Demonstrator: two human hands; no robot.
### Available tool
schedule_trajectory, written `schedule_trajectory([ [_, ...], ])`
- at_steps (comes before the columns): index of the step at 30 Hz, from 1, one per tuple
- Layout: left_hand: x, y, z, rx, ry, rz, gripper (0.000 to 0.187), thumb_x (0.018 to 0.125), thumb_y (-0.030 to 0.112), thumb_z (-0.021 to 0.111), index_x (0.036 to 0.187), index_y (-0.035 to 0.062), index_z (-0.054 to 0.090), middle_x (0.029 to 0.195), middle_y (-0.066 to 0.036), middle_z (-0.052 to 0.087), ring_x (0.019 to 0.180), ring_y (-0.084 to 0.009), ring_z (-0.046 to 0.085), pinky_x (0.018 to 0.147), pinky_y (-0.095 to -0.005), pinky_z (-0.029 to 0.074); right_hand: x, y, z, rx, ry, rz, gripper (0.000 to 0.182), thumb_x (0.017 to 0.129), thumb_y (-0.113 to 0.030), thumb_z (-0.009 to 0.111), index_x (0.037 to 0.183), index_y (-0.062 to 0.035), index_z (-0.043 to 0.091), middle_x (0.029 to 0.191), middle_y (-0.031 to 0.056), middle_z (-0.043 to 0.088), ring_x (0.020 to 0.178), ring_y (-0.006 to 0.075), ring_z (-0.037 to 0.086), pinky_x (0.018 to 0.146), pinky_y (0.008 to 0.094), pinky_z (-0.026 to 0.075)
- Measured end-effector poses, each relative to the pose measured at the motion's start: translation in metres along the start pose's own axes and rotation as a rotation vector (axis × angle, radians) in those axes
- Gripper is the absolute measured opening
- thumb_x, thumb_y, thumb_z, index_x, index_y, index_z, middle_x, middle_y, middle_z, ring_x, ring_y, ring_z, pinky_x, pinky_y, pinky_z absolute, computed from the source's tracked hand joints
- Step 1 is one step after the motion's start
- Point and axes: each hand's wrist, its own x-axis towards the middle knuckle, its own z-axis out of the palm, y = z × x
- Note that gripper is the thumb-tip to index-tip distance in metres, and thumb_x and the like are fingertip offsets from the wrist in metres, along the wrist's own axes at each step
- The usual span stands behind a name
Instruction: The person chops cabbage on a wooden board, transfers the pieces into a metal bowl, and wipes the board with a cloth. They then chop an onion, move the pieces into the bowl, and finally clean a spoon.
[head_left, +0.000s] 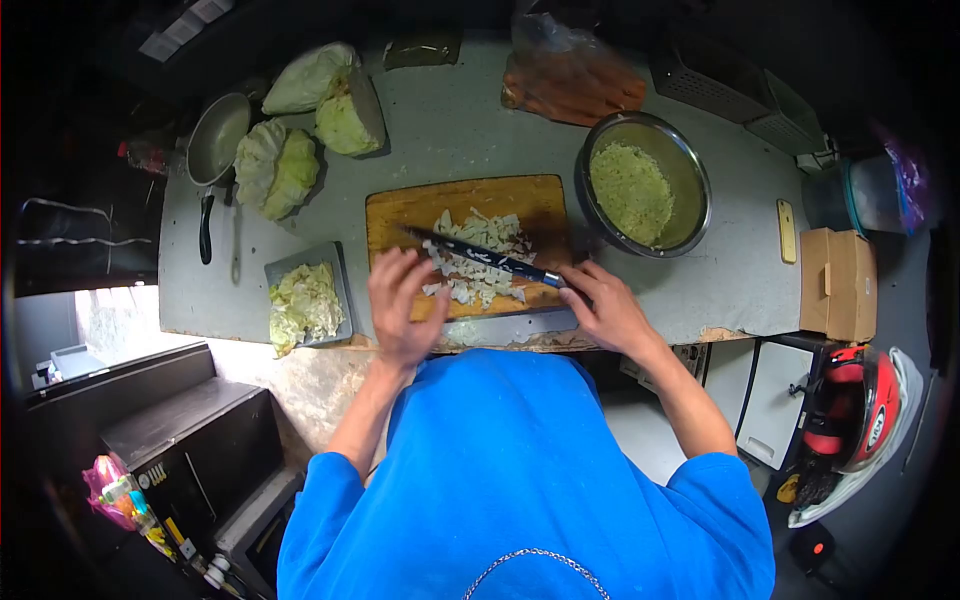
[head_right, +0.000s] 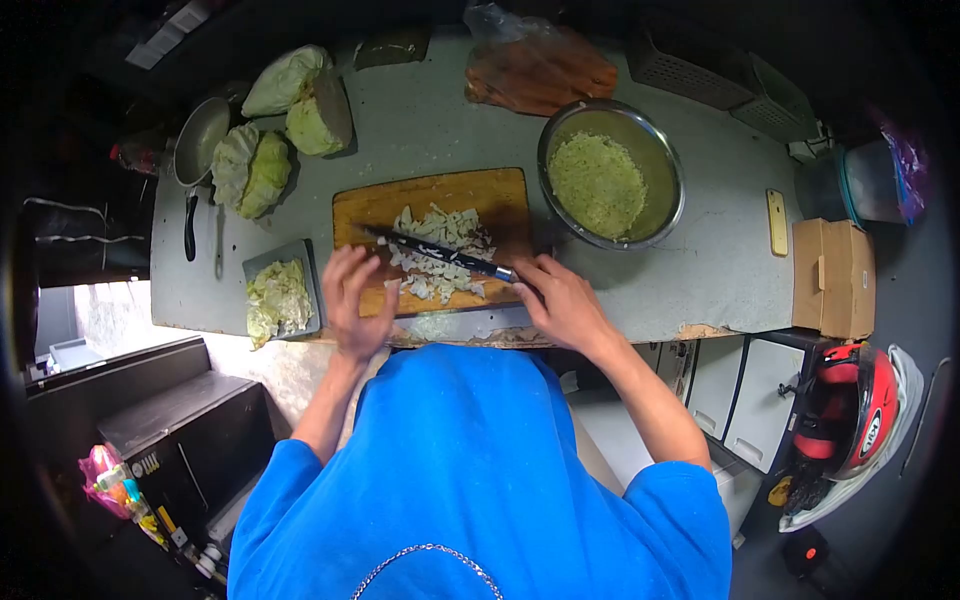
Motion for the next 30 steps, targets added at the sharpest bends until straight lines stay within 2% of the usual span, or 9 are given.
schedule_trajectory([
  [3, -0.024, 0.008, 0.017, -0.188, -0.113, 0.053, 0.039, 0.084, 0.009, 0.078, 0.122, 0.0066, 0.072, 0.126, -0.011, 0.068, 0.125, -0.0345, 0.059, 0.111, -0.0522, 0.043, -0.002, -0.017, 0.003, 0.176, 0.046, 0.048, 0.027, 0.100, -0.020, 0.058, 0.115, -0.0010, 0.069, 0.093, 0.0245, 0.068, 0.084, 0.0402, 0.066, 0.074, 0.0483, 0.051],
  [6, -0.022, 0.020, 0.033, -0.218, -0.326, 0.154, 0.043, 0.087, 0.013, 0.077, 0.128, 0.0070, 0.070, 0.132, -0.010, 0.067, 0.130, -0.0325, 0.057, 0.113, -0.0518, 0.042, -0.006, -0.030, 0.008, 0.334, -0.116, 0.373, 0.033, 0.102, -0.028, 0.056, 0.105, 0.0016, 0.069, 0.071, 0.0204, 0.063, 0.061, 0.0283, 0.058, 0.062, 0.0415, 0.045],
  [9, -0.018, 0.019, 0.047, -0.166, -0.480, 0.211, 0.042, 0.089, 0.015, 0.075, 0.130, 0.0073, 0.069, 0.136, -0.009, 0.066, 0.132, -0.0302, 0.057, 0.115, -0.0525, 0.039, -0.012, -0.040, 0.012, 0.406, -0.128, 0.412, 0.032, 0.102, -0.026, 0.058, 0.110, 0.0031, 0.069, 0.075, 0.0163, 0.063, 0.066, 0.0193, 0.055, 0.063, 0.0375, 0.045],
  [14, -0.020, -0.016, 0.045, -0.026, -0.360, 0.045, 0.034, 0.093, 0.017, 0.071, 0.124, 0.0025, 0.069, 0.133, -0.013, 0.067, 0.132, -0.0316, 0.058, 0.117, -0.0626, 0.032, -0.026, -0.051, 0.015, 0.313, -0.016, 0.370, 0.034, 0.100, -0.026, 0.060, 0.114, 0.0032, 0.069, 0.087, 0.0210, 0.068, 0.076, 0.0342, 0.065, 0.069, 0.0423, 0.048],
  [17, -0.017, -0.018, 0.034, -0.053, -0.351, 0.008, 0.036, 0.095, 0.021, 0.069, 0.127, 0.0031, 0.068, 0.135, -0.014, 0.067, 0.132, -0.0317, 0.058, 0.119, -0.0636, 0.030, -0.029, -0.053, 0.014, 0.279, -0.015, 0.383, 0.033, 0.100, -0.027, 0.062, 0.113, 0.0027, 0.070, 0.087, 0.0217, 0.067, 0.077, 0.0345, 0.066, 0.070, 0.0428, 0.048],
  [21, 0.001, -0.008, 0.021, 0.017, -0.619, 0.140, 0.040, 0.095, 0.019, 0.069, 0.132, 0.0036, 0.066, 0.139, -0.016, 0.063, 0.135, -0.0317, 0.056, 0.119, -0.0623, 0.030, -0.028, -0.059, 0.006, 0.289, 0.006, 0.379, 0.032, 0.099, -0.027, 0.064, 0.111, 0.0027, 0.071, 0.087, 0.0224, 0.067, 0.077, 0.0359, 0.065, 0.071, 0.0432, 0.048],
  [25, -0.004, -0.038, 0.020, 0.061, -0.395, -0.026, 0.038, 0.094, 0.019, 0.070, 0.130, 0.0052, 0.067, 0.138, -0.014, 0.063, 0.134, -0.0309, 0.055, 0.115, -0.0606, 0.035, -0.028, -0.057, -0.006, 0.213, 0.029, 0.347, 0.033, 0.098, -0.027, 0.066, 0.110, 0.0033, 0.071, 0.088, 0.0233, 0.068, 0.075, 0.0372, 0.064, 0.068, 0.0433, 0.047],
  [27, -0.002, -0.027, 0.014, -0.005, -0.413, -0.026, 0.039, 0.093, 0.021, 0.071, 0.129, 0.0054, 0.067, 0.138, -0.014, 0.063, 0.130, -0.0319, 0.057, 0.113, -0.0585, 0.038, -0.027, -0.058, -0.011, 0.216, 0.020, 0.344, 0.033, 0.098, -0.027, 0.066, 0.110, 0.0035, 0.071, 0.088, 0.0236, 0.067, 0.074, 0.0375, 0.064, 0.067, 0.0434, 0.047],
  [30, 0.002, -0.003, 0.016, -0.072, -0.588, 0.155, 0.038, 0.093, 0.022, 0.072, 0.127, 0.0056, 0.068, 0.131, -0.014, 0.065, 0.125, -0.0352, 0.059, 0.113, -0.0560, 0.039, -0.023, -0.059, -0.018, 0.214, -0.060, 0.356, 0.033, 0.098, -0.027, 0.065, 0.109, 0.0037, 0.071, 0.087, 0.0241, 0.067, 0.072, 0.0366, 0.063, 0.066, 0.0436, 0.046],
])
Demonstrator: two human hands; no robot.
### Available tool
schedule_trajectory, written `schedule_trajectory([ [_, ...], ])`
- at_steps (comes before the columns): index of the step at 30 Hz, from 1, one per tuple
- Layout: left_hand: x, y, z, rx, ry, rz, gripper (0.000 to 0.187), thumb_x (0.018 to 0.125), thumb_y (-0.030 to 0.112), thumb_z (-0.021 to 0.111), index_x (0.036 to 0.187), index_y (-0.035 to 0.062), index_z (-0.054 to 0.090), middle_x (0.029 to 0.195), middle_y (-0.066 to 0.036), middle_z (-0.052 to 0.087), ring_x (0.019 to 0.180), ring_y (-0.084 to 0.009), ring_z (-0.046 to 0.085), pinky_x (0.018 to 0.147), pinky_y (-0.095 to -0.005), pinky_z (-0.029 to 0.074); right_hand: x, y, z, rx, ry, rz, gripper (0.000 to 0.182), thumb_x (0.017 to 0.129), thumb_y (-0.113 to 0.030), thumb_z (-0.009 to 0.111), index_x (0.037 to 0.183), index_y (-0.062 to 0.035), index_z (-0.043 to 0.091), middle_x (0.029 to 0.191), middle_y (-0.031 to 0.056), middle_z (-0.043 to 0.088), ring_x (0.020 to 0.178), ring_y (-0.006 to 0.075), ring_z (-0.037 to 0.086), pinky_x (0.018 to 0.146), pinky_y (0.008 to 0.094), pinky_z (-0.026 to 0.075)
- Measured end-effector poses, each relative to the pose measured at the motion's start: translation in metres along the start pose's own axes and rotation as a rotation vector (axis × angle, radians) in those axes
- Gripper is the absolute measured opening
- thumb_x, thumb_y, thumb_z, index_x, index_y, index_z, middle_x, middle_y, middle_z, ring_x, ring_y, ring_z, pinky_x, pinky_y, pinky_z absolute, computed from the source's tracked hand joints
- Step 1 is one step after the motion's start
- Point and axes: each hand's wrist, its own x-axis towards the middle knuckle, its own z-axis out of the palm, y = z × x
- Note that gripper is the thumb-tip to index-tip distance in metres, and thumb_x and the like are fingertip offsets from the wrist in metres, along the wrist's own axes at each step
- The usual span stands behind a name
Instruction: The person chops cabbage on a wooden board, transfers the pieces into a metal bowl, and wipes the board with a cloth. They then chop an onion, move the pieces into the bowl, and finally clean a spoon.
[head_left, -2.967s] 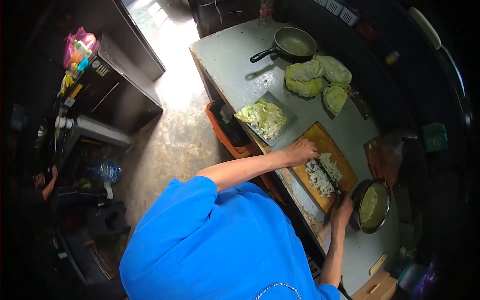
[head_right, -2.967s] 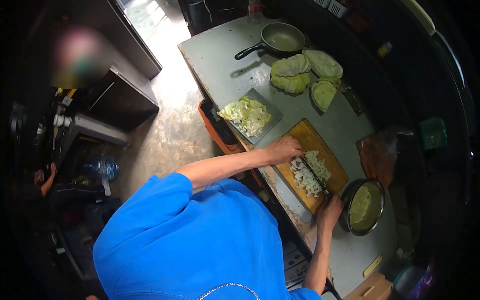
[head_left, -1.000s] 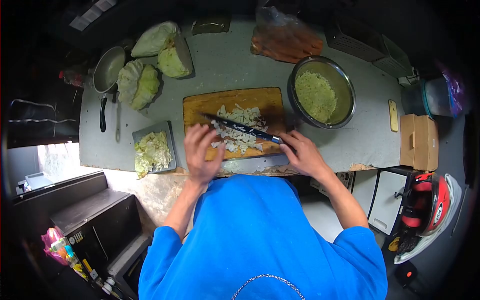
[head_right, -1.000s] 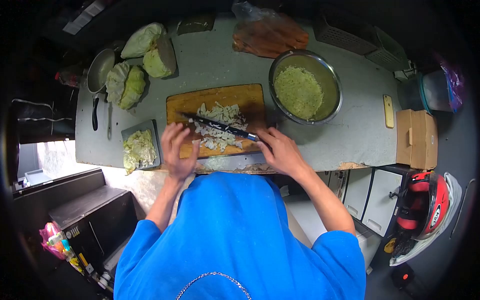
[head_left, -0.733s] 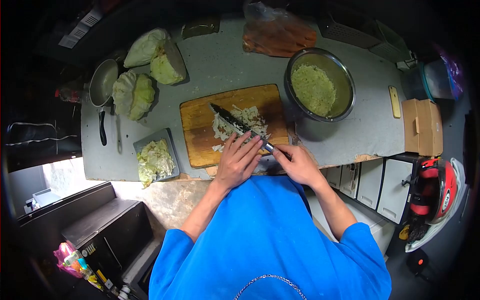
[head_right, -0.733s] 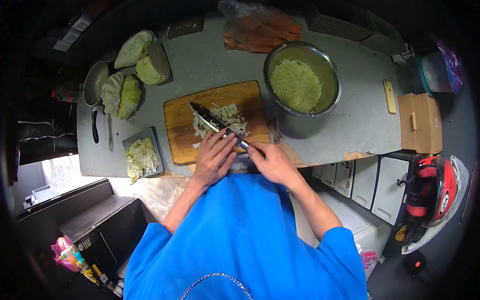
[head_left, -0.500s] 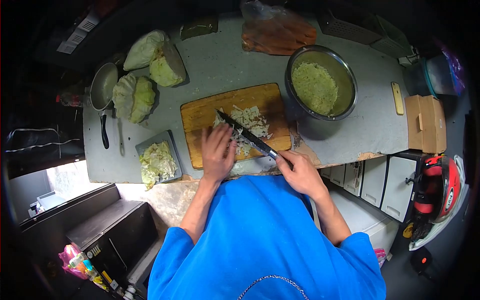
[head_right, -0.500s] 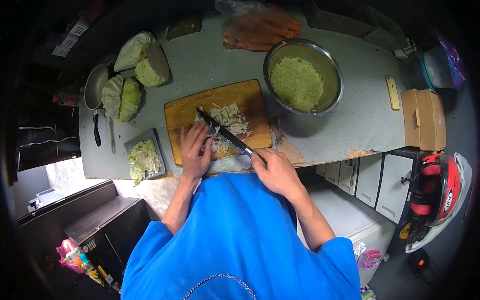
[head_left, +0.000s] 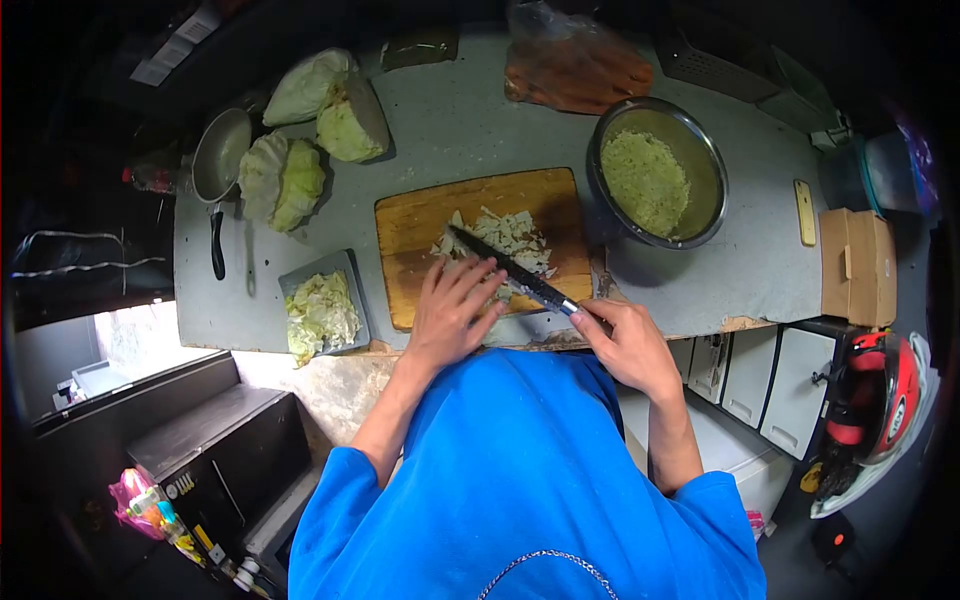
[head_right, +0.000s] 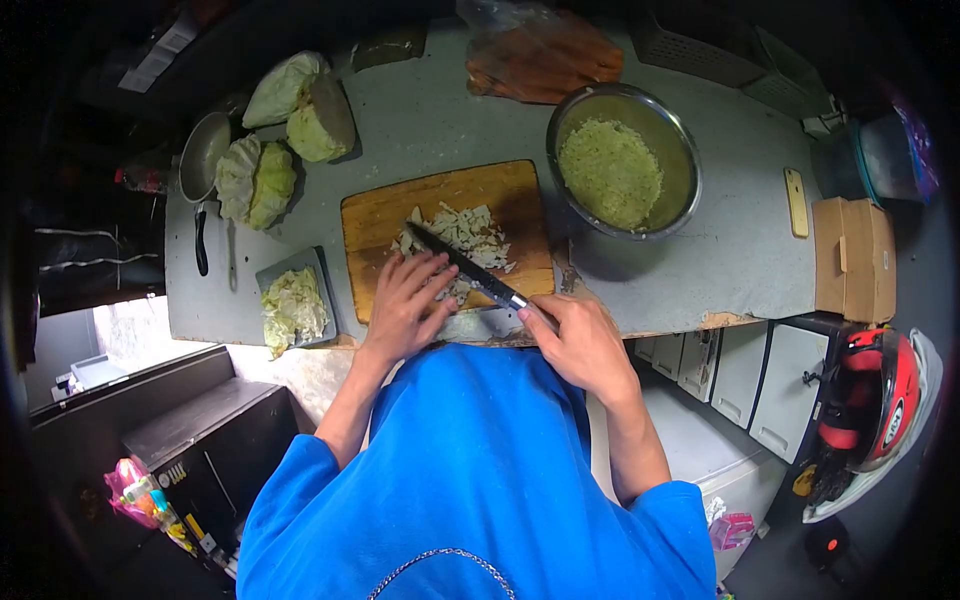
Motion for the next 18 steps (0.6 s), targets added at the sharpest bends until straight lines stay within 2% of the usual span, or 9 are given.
schedule_trajectory([
  [2, -0.008, -0.016, 0.008, 0.024, 0.077, -0.086, 0.040, 0.092, 0.022, 0.073, 0.128, 0.0061, 0.068, 0.131, -0.014, 0.065, 0.125, -0.0349, 0.058, 0.113, -0.0556, 0.040, 0.000, -0.001, -0.006, -0.045, 0.020, 0.015, 0.032, 0.098, -0.026, 0.064, 0.106, 0.0032, 0.072, 0.091, 0.0239, 0.068, 0.086, 0.0438, 0.066, 0.076, 0.0488, 0.050],
  [3, -0.011, -0.022, 0.007, 0.045, 0.148, -0.159, 0.041, 0.091, 0.023, 0.074, 0.128, 0.0066, 0.067, 0.130, -0.014, 0.066, 0.126, -0.0346, 0.058, 0.112, -0.0552, 0.040, 0.000, 0.003, -0.009, -0.049, 0.016, 0.018, 0.032, 0.098, -0.026, 0.064, 0.106, 0.0032, 0.072, 0.091, 0.0239, 0.068, 0.086, 0.0438, 0.066, 0.076, 0.0488, 0.050],
  [5, -0.022, -0.026, 0.002, 0.015, 0.171, -0.181, 0.048, 0.088, 0.024, 0.077, 0.131, 0.0056, 0.066, 0.134, -0.017, 0.064, 0.128, -0.0370, 0.056, 0.112, -0.0550, 0.040, -0.003, 0.015, -0.019, -0.052, 0.084, -0.074, 0.028, 0.095, -0.023, 0.067, 0.107, 0.0029, 0.072, 0.087, 0.0224, 0.067, 0.081, 0.0426, 0.064, 0.073, 0.0480, 0.049],
  [6, -0.025, -0.019, -0.005, -0.036, 0.157, -0.251, 0.051, 0.088, 0.025, 0.078, 0.133, 0.0050, 0.065, 0.137, -0.019, 0.061, 0.130, -0.0389, 0.054, 0.113, -0.0550, 0.040, -0.003, 0.032, -0.019, -0.074, 0.141, -0.178, 0.026, 0.094, -0.016, 0.071, 0.111, 0.0033, 0.071, 0.080, 0.0170, 0.063, 0.067, 0.0296, 0.059, 0.063, 0.0394, 0.045],
  [8, -0.032, -0.012, -0.002, -0.106, 0.080, -0.368, 0.066, 0.088, 0.029, 0.079, 0.141, -0.0007, 0.055, 0.146, -0.026, 0.051, 0.136, -0.0451, 0.047, 0.116, -0.0541, 0.037, -0.006, 0.042, -0.030, -0.084, 0.105, -0.175, 0.027, 0.094, -0.018, 0.071, 0.112, 0.0020, 0.071, 0.082, 0.0173, 0.064, 0.071, 0.0334, 0.061, 0.066, 0.0418, 0.047],
  [9, -0.036, -0.011, 0.007, -0.108, 0.086, -0.374, 0.066, 0.088, 0.029, 0.079, 0.141, -0.0007, 0.055, 0.146, -0.026, 0.051, 0.136, -0.0451, 0.047, 0.116, -0.0541, 0.037, -0.008, 0.046, -0.035, -0.089, 0.071, -0.172, 0.028, 0.094, -0.021, 0.071, 0.112, 0.0007, 0.072, 0.085, 0.0176, 0.065, 0.074, 0.0372, 0.062, 0.068, 0.0441, 0.048],
  [11, -0.041, -0.010, 0.027, 0.020, 0.080, -0.376, 0.073, 0.090, 0.030, 0.076, 0.146, -0.0062, 0.045, 0.149, -0.030, 0.046, 0.140, -0.0467, 0.043, 0.118, -0.0535, 0.034, -0.011, 0.061, -0.038, -0.129, 0.006, -0.142, 0.029, 0.094, -0.022, 0.071, 0.114, -0.0011, 0.073, 0.087, 0.0159, 0.066, 0.076, 0.0359, 0.064, 0.069, 0.0427, 0.050],
  [14, -0.035, -0.014, 0.043, 0.057, 0.114, -0.351, 0.077, 0.092, 0.031, 0.075, 0.147, -0.0105, 0.041, 0.149, -0.032, 0.045, 0.140, -0.0473, 0.042, 0.119, -0.0535, 0.033, -0.013, 0.086, -0.032, -0.064, -0.078, -0.200, 0.031, 0.092, -0.025, 0.073, 0.114, -0.0032, 0.075, 0.092, 0.0143, 0.069, 0.082, 0.0352, 0.067, 0.074, 0.0409, 0.053],
  [18, -0.027, -0.032, 0.042, -0.005, 0.105, -0.381, 0.076, 0.092, 0.026, 0.074, 0.151, -0.0049, 0.040, 0.154, -0.029, 0.043, 0.143, -0.0455, 0.041, 0.121, -0.0534, 0.031, -0.009, 0.101, -0.037, -0.131, -0.137, -0.173, 0.031, 0.090, -0.027, 0.075, 0.113, -0.0055, 0.077, 0.094, 0.0137, 0.069, 0.082, 0.0346, 0.067, 0.075, 0.0422, 0.053],
])
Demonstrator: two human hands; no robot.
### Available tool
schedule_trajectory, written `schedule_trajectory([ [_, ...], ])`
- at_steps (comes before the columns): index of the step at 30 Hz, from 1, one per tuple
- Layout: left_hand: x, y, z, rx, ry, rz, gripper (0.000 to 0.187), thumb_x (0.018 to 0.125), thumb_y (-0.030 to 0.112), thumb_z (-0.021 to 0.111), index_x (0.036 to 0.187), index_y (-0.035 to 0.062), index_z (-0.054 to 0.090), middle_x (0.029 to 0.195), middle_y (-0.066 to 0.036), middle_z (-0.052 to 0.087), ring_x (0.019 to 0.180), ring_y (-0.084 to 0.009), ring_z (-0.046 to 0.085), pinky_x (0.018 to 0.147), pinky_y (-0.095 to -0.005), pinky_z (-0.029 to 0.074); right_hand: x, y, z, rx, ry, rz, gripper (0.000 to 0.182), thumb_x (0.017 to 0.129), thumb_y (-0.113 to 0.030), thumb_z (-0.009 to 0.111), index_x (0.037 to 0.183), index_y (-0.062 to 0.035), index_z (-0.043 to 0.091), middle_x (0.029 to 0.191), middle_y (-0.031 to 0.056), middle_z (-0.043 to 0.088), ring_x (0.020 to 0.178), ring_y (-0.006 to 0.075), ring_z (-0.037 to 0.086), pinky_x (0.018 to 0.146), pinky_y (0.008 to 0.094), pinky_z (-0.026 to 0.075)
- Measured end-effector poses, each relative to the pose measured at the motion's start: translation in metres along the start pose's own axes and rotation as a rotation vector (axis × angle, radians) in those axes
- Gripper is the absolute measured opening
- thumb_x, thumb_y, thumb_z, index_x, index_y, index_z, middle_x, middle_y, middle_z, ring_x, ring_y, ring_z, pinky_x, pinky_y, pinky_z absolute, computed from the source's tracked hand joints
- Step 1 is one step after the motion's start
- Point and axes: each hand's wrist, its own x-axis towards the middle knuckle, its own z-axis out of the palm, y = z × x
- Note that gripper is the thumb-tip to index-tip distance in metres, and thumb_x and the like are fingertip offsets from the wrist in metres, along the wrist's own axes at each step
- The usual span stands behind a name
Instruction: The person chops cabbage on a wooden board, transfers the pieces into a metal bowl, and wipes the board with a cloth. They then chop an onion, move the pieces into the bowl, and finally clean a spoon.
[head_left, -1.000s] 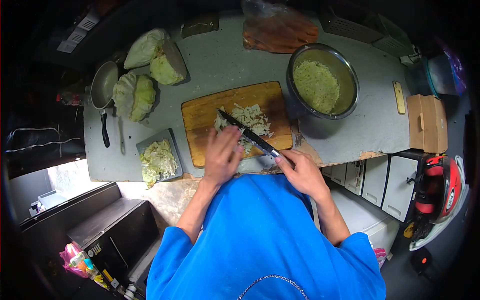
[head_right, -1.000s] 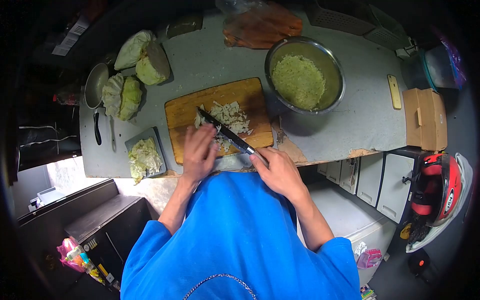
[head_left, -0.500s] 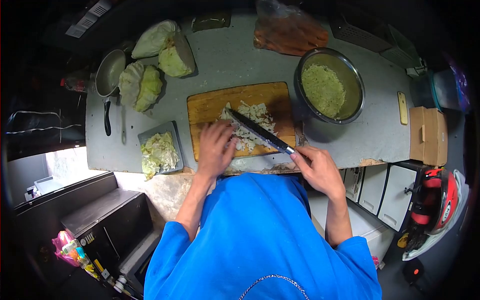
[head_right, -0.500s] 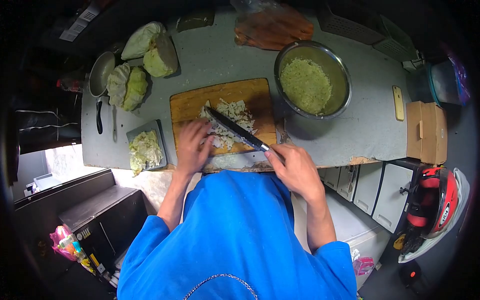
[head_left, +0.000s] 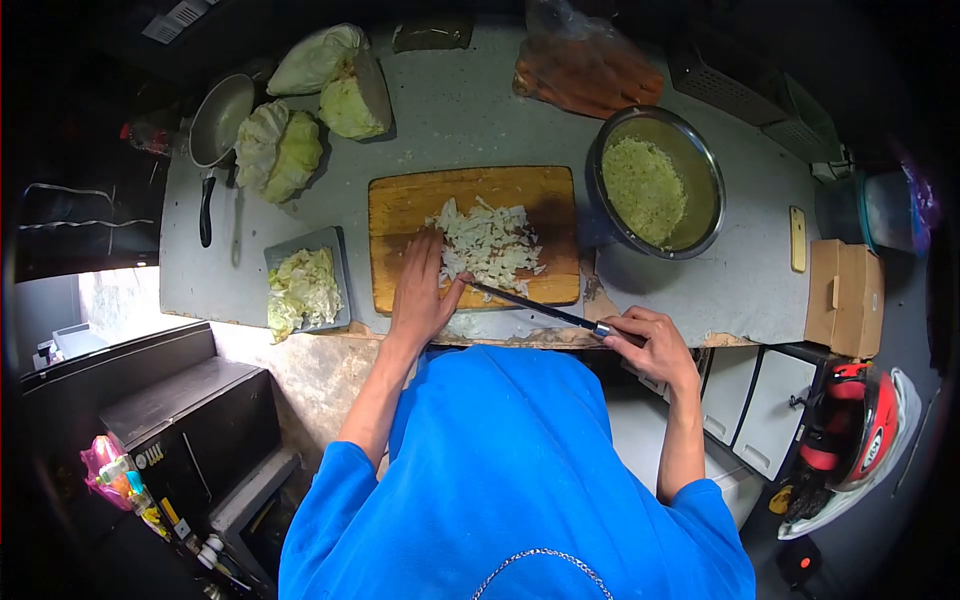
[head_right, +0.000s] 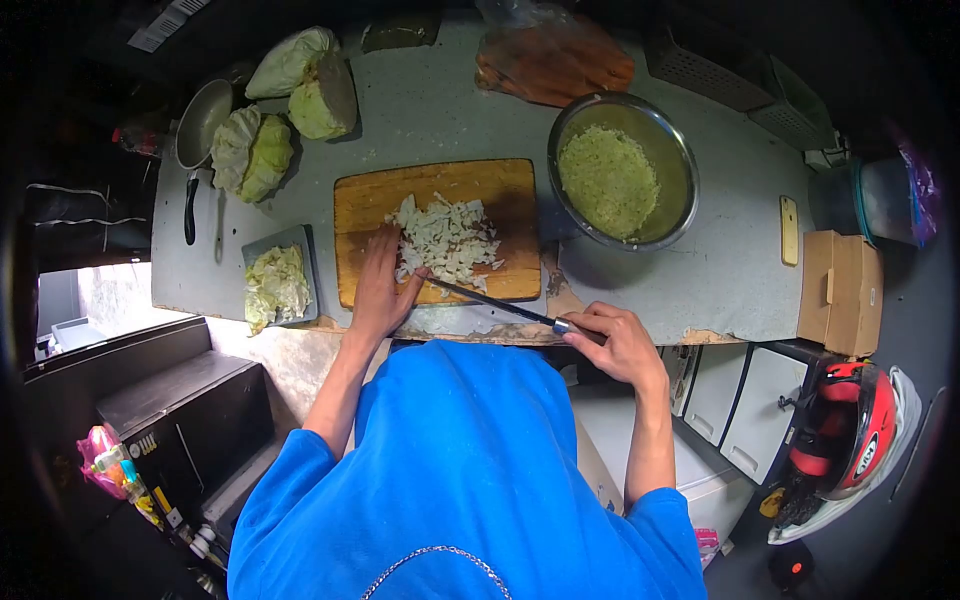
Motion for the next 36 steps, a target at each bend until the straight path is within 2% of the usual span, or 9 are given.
schedule_trajectory([
  [6, 0.015, -0.010, -0.030, -0.219, 0.015, 0.076, 0.061, 0.087, 0.013, 0.069, 0.144, -0.0005, 0.051, 0.147, -0.026, 0.052, 0.135, -0.0428, 0.052, 0.112, -0.0450, 0.044, 0.023, 0.015, -0.003, -0.068, 0.136, -0.033, 0.032, 0.089, -0.026, 0.075, 0.114, -0.0055, 0.077, 0.096, 0.0125, 0.069, 0.081, 0.0324, 0.068, 0.073, 0.0408, 0.053],
  [10, 0.012, -0.002, -0.042, -0.187, 0.101, 0.053, 0.060, 0.087, 0.012, 0.069, 0.144, -0.0006, 0.051, 0.145, -0.026, 0.054, 0.134, -0.0428, 0.052, 0.112, -0.0450, 0.044, 0.014, 0.004, -0.013, -0.059, 0.146, -0.054, 0.032, 0.088, -0.026, 0.076, 0.113, -0.0063, 0.077, 0.095, 0.0110, 0.069, 0.080, 0.0305, 0.068, 0.072, 0.0395, 0.054],
  [16, -0.025, 0.014, -0.023, -0.044, 0.124, -0.084, 0.041, 0.085, 0.006, 0.073, 0.124, -0.0014, 0.066, 0.118, -0.020, 0.065, 0.106, -0.0386, 0.061, 0.094, -0.0464, 0.050, 0.018, 0.011, 0.009, -0.100, 0.139, -0.048, 0.032, 0.087, -0.030, 0.076, 0.110, -0.0068, 0.078, 0.094, 0.0103, 0.069, 0.081, 0.0326, 0.068, 0.073, 0.0413, 0.054],
  [21, -0.011, 0.022, -0.016, -0.282, 0.075, -0.199, 0.040, 0.087, 0.005, 0.073, 0.125, 0.0000, 0.066, 0.119, -0.020, 0.065, 0.109, -0.0367, 0.063, 0.093, -0.0434, 0.052, 0.029, 0.002, 0.006, -0.052, 0.209, -0.022, 0.032, 0.087, -0.028, 0.076, 0.111, -0.0070, 0.078, 0.094, 0.0122, 0.068, 0.080, 0.0328, 0.068, 0.071, 0.0411, 0.054],
  [23, 0.003, 0.021, -0.019, -0.391, 0.090, -0.252, 0.040, 0.087, 0.006, 0.072, 0.126, -0.0003, 0.065, 0.117, -0.020, 0.065, 0.109, -0.0379, 0.063, 0.091, -0.0443, 0.052, 0.025, 0.000, 0.005, -0.081, 0.336, -0.065, 0.031, 0.087, -0.025, 0.077, 0.112, -0.0064, 0.077, 0.093, 0.0119, 0.068, 0.077, 0.0318, 0.067, 0.071, 0.0406, 0.053],
  [25, 0.013, 0.012, -0.022, -0.151, 0.188, -0.076, 0.047, 0.088, 0.008, 0.070, 0.133, -0.0008, 0.061, 0.124, -0.023, 0.064, 0.114, -0.0398, 0.062, 0.096, -0.0458, 0.051, 0.022, -0.009, 0.008, -0.086, 0.405, -0.017, 0.031, 0.087, -0.023, 0.077, 0.113, -0.0056, 0.077, 0.092, 0.0120, 0.068, 0.077, 0.0313, 0.067, 0.070, 0.0400, 0.053],
  [29, 0.039, 0.003, -0.013, -0.173, 0.251, -0.056, 0.054, 0.089, 0.011, 0.069, 0.139, -0.0018, 0.054, 0.133, -0.026, 0.060, 0.122, -0.0434, 0.058, 0.105, -0.0472, 0.047, 0.023, -0.014, 0.029, -0.030, 0.581, 0.145, 0.029, 0.088, -0.018, 0.076, 0.113, -0.0035, 0.076, 0.089, 0.0127, 0.067, 0.075, 0.0304, 0.066, 0.070, 0.0390, 0.052],
  [32, 0.045, 0.014, 0.000, -0.206, 0.031, -0.038, 0.059, 0.091, 0.018, 0.068, 0.143, -0.0045, 0.050, 0.142, -0.030, 0.054, 0.134, -0.0461, 0.050, 0.114, -0.0474, 0.041, 0.022, -0.012, 0.045, -0.038, 0.537, 0.103, 0.028, 0.088, -0.016, 0.076, 0.113, -0.0026, 0.075, 0.087, 0.0138, 0.065, 0.075, 0.0306, 0.066, 0.069, 0.0389, 0.052],
  [36, 0.042, 0.015, -0.007, -0.278, 0.118, 0.000, 0.059, 0.094, 0.022, 0.067, 0.142, -0.0064, 0.050, 0.143, -0.032, 0.053, 0.134, -0.0457, 0.050, 0.113, -0.0489, 0.041, 0.016, -0.016, 0.050, 0.006, 0.540, 0.069, 0.031, 0.087, -0.016, 0.077, 0.115, -0.0030, 0.075, 0.088, 0.0137, 0.066, 0.076, 0.0299, 0.067, 0.071, 0.0377, 0.053],
])
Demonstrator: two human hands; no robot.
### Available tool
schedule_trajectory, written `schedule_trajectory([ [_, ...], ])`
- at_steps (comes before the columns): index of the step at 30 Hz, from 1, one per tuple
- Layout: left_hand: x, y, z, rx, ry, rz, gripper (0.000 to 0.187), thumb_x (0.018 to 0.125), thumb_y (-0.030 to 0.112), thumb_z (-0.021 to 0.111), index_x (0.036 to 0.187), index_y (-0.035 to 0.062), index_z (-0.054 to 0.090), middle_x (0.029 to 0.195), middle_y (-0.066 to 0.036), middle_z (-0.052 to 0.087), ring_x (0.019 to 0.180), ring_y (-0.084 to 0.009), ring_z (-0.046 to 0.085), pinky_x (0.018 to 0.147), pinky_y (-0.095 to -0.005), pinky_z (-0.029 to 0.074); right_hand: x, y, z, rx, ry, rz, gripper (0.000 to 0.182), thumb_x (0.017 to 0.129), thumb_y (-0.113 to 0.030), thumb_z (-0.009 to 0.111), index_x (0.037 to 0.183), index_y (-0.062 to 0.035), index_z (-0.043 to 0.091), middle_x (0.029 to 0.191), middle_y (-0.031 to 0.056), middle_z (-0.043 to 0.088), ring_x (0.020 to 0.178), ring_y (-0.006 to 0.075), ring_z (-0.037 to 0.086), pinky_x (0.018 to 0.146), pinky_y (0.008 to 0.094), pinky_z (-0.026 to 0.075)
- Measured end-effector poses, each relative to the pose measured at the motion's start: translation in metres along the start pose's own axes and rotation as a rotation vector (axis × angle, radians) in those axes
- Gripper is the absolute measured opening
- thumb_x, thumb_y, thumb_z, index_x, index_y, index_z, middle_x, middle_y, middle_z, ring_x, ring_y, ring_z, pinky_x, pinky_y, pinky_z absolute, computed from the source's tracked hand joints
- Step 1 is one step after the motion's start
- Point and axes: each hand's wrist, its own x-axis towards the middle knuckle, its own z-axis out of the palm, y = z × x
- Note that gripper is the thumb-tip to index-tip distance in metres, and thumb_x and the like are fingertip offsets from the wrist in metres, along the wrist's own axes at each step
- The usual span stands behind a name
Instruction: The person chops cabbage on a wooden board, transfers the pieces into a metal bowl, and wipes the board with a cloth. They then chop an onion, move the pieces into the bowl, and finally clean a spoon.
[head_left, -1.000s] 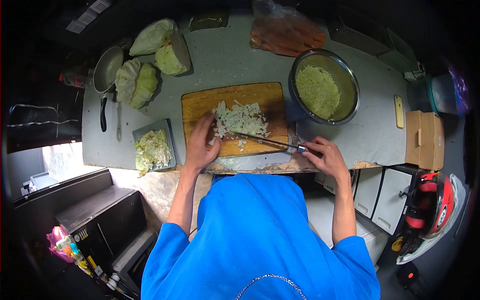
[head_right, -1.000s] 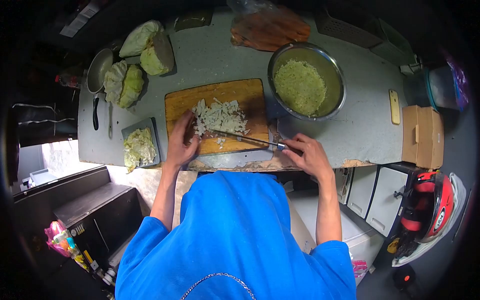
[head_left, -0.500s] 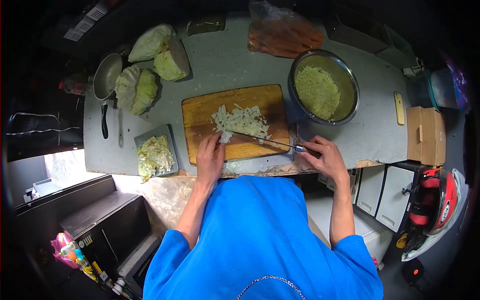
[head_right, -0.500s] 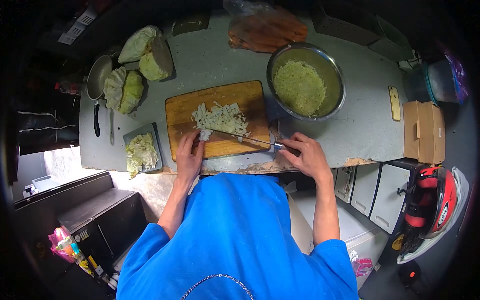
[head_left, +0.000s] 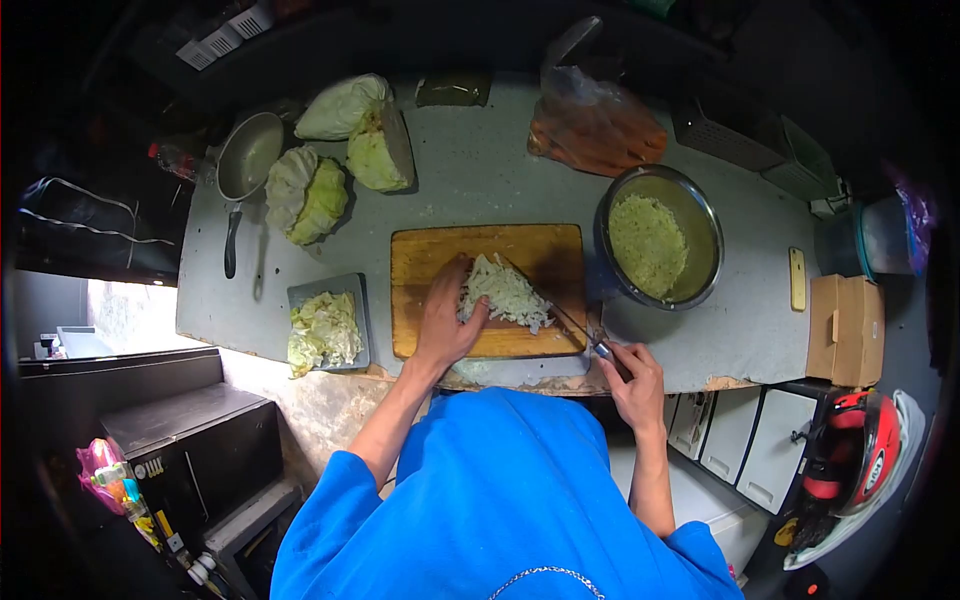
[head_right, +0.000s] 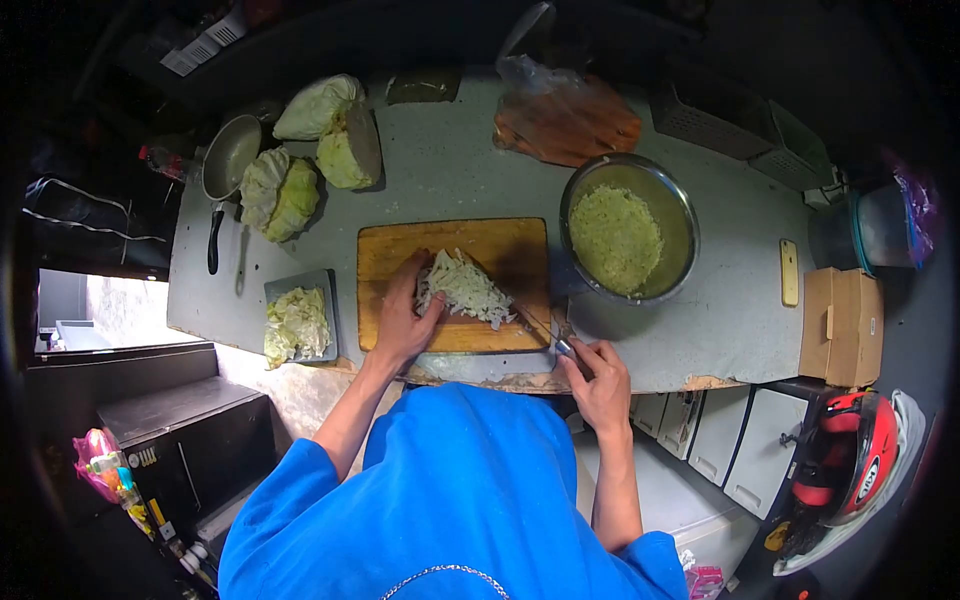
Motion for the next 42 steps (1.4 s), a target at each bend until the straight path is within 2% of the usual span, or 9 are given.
schedule_trajectory([
  [3, 0.005, -0.007, -0.007, -0.017, -0.033, -0.157, 0.059, 0.094, 0.023, 0.067, 0.142, -0.0074, 0.049, 0.143, -0.032, 0.053, 0.135, -0.0453, 0.050, 0.114, -0.0482, 0.041, 0.003, 0.000, 0.002, 0.028, 0.050, 0.085, 0.031, 0.087, -0.016, 0.078, 0.115, -0.0035, 0.075, 0.090, 0.0128, 0.066, 0.078, 0.0301, 0.068, 0.072, 0.0376, 0.053],
  [9, 0.002, 0.005, -0.010, -0.001, -0.067, -0.065, 0.052, 0.098, 0.021, 0.063, 0.142, -0.0035, 0.051, 0.140, -0.029, 0.057, 0.129, -0.0439, 0.056, 0.109, -0.0464, 0.045, 0.013, -0.003, 0.014, -0.073, -0.010, -0.008, 0.030, 0.087, -0.020, 0.078, 0.115, -0.0078, 0.075, 0.096, 0.0115, 0.068, 0.084, 0.0325, 0.069, 0.074, 0.0395, 0.054],
  [12, 0.015, -0.002, -0.028, -0.161, 0.068, -0.162, 0.043, 0.100, 0.017, 0.060, 0.139, -0.0013, 0.057, 0.134, -0.024, 0.063, 0.123, -0.0402, 0.062, 0.104, -0.0441, 0.049, 0.008, -0.020, 0.001, -0.062, -0.050, 0.066, 0.031, 0.091, -0.020, 0.073, 0.118, -0.0042, 0.073, 0.102, 0.0140, 0.067, 0.089, 0.0349, 0.068, 0.079, 0.0418, 0.054],
  [17, 0.038, -0.008, -0.031, -0.045, 0.002, -0.078, 0.034, 0.101, 0.014, 0.058, 0.131, -0.0004, 0.064, 0.131, -0.021, 0.066, 0.120, -0.0374, 0.064, 0.102, -0.0420, 0.050, 0.005, -0.049, -0.002, -0.006, -0.124, 0.050, 0.029, 0.098, -0.016, 0.062, 0.120, 0.0019, 0.066, 0.111, 0.0209, 0.063, 0.097, 0.0420, 0.064, 0.084, 0.0469, 0.052],
  [20, 0.042, -0.010, -0.012, -0.007, -0.098, 0.026, 0.047, 0.099, 0.028, 0.064, 0.138, 0.0026, 0.060, 0.140, -0.022, 0.060, 0.130, -0.0398, 0.056, 0.111, -0.0457, 0.043, 0.005, -0.064, -0.001, 0.007, -0.200, 0.106, 0.027, 0.101, -0.017, 0.057, 0.121, 0.0014, 0.060, 0.098, 0.0267, 0.067, 0.092, 0.0485, 0.065, 0.080, 0.0532, 0.051],
  [22, 0.032, 0.006, 0.004, 0.219, -0.219, 0.131, 0.072, 0.090, 0.050, 0.070, 0.146, 0.0076, 0.054, 0.150, -0.022, 0.051, 0.141, -0.0431, 0.044, 0.120, -0.0549, 0.031, -0.002, -0.068, 0.003, 0.040, -0.239, 0.202, 0.027, 0.105, -0.021, 0.052, 0.122, -0.0007, 0.055, 0.086, 0.0299, 0.069, 0.087, 0.0518, 0.066, 0.076, 0.0570, 0.050],
  [26, 0.021, 0.014, 0.021, 0.367, -0.375, 0.251, 0.096, 0.076, 0.069, 0.074, 0.152, 0.0156, 0.049, 0.151, -0.020, 0.049, 0.145, -0.0443, 0.036, 0.119, -0.0680, 0.021, -0.024, -0.079, 0.000, 0.088, -0.140, 0.319, 0.031, 0.105, -0.024, 0.053, 0.124, -0.0006, 0.056, 0.090, 0.0303, 0.069, 0.089, 0.0513, 0.066, 0.077, 0.0546, 0.051],
  [35, 0.022, 0.005, 0.042, 0.394, -0.422, 0.450, 0.058, 0.088, 0.053, 0.070, 0.134, 0.0183, 0.068, 0.141, -0.013, 0.060, 0.141, -0.0375, 0.044, 0.116, -0.0624, 0.030, -0.101, -0.056, 0.048, 0.156, 0.086, 0.503, 0.032, 0.104, -0.027, 0.057, 0.123, -0.0023, 0.059, 0.090, 0.0286, 0.069, 0.088, 0.0498, 0.068, 0.074, 0.0534, 0.053],
  [42, 0.026, -0.003, 0.022, 0.193, -0.399, 0.415, 0.060, 0.086, 0.044, 0.075, 0.137, 0.0152, 0.064, 0.147, -0.014, 0.056, 0.141, -0.0375, 0.045, 0.116, -0.0585, 0.032, -0.093, -0.069, 0.084, 0.249, 0.043, 0.465, 0.029, 0.105, -0.026, 0.056, 0.122, -0.0027, 0.057, 0.101, 0.0268, 0.070, 0.094, 0.0492, 0.067, 0.078, 0.0529, 0.053],
])
